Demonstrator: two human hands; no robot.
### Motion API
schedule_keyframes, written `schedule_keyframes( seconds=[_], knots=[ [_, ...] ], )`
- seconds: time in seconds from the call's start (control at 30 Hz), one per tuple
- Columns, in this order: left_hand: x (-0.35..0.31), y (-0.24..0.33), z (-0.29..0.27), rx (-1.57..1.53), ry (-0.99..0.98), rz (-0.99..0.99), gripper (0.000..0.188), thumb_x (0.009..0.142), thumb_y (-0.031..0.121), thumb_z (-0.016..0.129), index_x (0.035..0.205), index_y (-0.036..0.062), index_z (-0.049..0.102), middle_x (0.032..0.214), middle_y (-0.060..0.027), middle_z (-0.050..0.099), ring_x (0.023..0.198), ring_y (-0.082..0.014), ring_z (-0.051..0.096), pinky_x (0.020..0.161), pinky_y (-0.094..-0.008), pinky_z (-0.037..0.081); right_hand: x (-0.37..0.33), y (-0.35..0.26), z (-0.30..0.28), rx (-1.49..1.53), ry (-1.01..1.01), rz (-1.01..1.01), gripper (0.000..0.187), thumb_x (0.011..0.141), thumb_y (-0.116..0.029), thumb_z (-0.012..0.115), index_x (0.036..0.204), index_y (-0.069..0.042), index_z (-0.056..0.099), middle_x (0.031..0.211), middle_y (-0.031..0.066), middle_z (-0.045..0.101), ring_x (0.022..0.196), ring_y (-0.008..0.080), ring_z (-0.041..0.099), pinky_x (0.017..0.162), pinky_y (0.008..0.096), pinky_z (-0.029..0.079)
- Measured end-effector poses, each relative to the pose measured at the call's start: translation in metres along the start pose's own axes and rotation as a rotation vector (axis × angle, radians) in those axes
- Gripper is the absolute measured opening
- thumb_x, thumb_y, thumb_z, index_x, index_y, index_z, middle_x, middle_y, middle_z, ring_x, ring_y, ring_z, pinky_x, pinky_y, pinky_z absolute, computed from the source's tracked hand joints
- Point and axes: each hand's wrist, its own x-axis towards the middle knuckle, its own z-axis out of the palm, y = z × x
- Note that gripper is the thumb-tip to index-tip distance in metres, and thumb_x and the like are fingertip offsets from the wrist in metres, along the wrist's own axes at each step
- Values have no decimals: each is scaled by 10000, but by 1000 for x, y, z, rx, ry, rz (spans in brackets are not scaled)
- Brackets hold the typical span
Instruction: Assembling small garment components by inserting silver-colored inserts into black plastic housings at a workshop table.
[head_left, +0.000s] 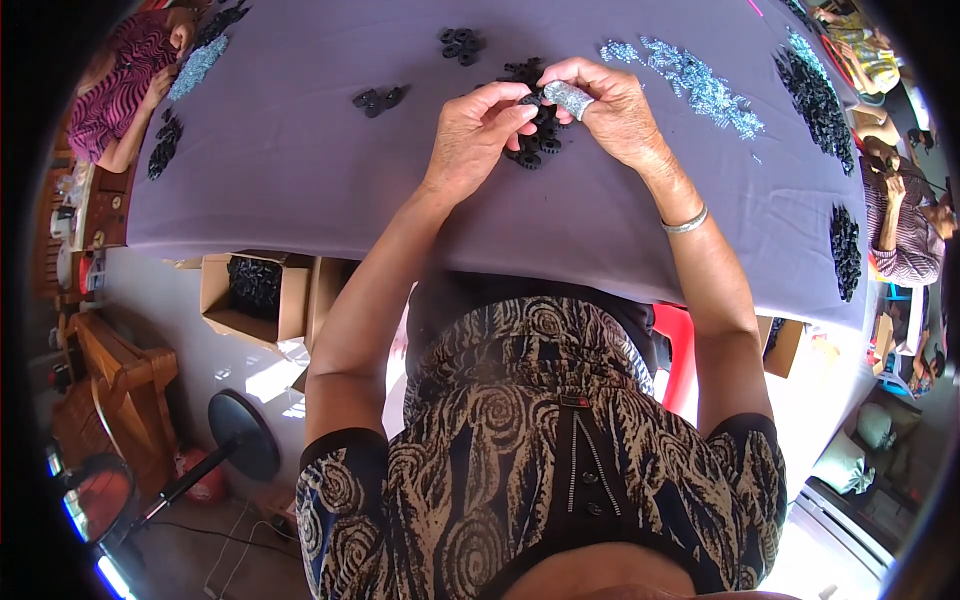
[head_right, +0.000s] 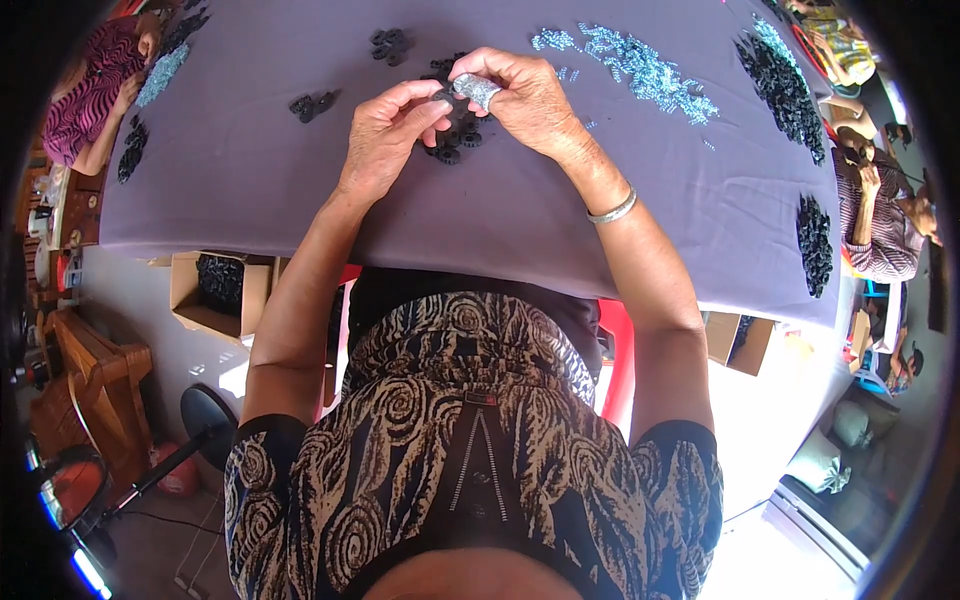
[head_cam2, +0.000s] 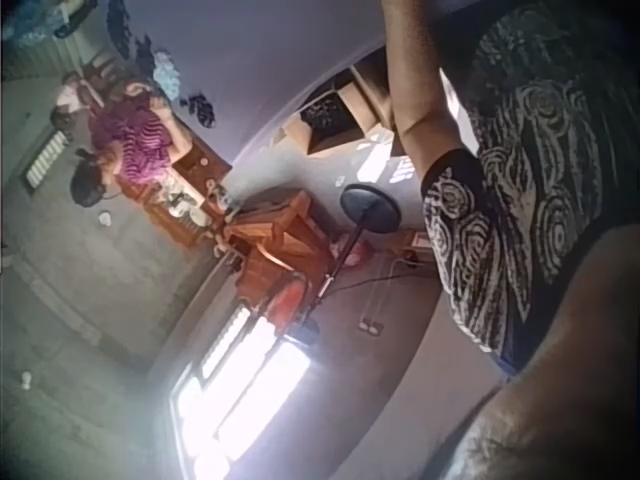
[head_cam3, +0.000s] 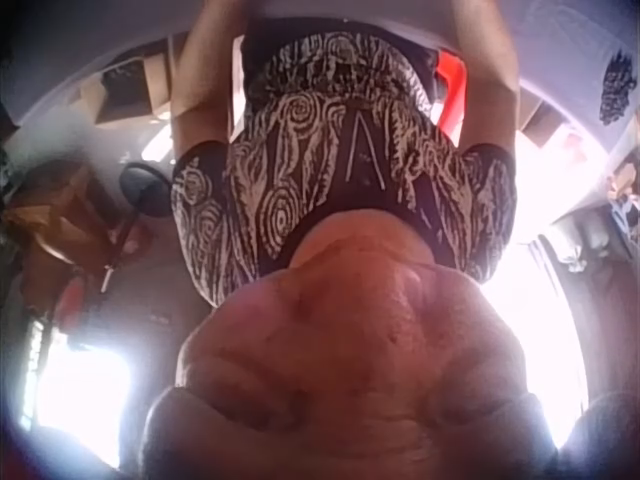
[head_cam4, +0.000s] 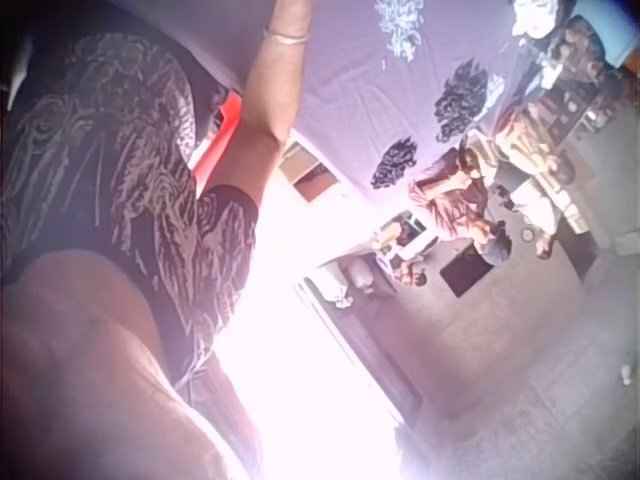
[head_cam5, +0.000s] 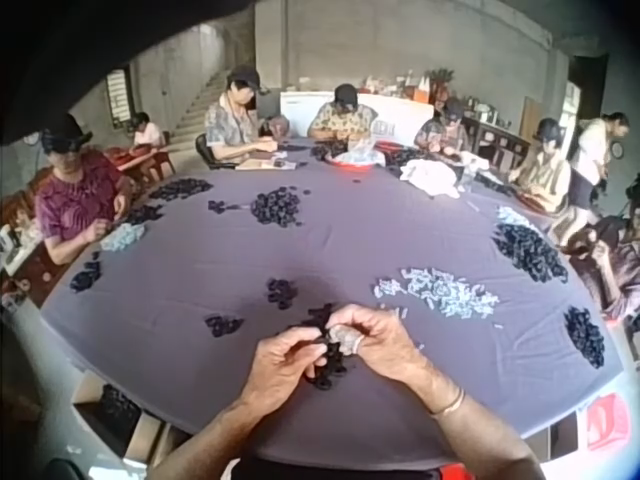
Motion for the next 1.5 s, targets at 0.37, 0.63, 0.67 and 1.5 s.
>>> schedule_keyframes(
  seconds=[0.37, 0.63, 0.67, 1.5],
  knots=[
    [1, -2, 0, 2, -5, 8, 193, 858, 84, 646, 1036, 12, 645, 801, -40, 638, 681, -88, 606, 537, -211, 456, 0, 0, 2, -67, 18, -40, 132, 852, 34, 563, 954, -17, 629, 783, -18, 606, 694, 45, 548, 633, 200, 479],
    [-1, 0, 1, 23, 6, -28, 189, 848, 43, 646, 1032, 1, 651, 807, -37, 631, 684, -96, 597, 561, -219, 465, -2, 4, 7, -156, 49, -41, 131, 832, 20, 594, 943, -44, 621, 764, -9, 604, 685, 57, 534, 622, 223, 465],
    [-1, 0, 1, 21, 9, -25, 193, 846, 40, 647, 1035, 1, 650, 809, -39, 632, 684, -99, 599, 561, -220, 467, -2, 5, 9, -189, 57, -43, 140, 828, 21, 598, 944, -55, 621, 758, -2, 603, 685, 66, 536, 621, 231, 464],
    [-1, 7, 2, -105, -4, -13, 194, 857, 59, 640, 1040, -5, 643, 857, -55, 638, 735, -114, 614, 613, -232, 498, -3, -11, 5, 23, 78, 144, 246, 961, -252, 445, 941, -55, 590, 753, 20, 591, 593, 75, 505, 542, 207, 448]
  ],
)
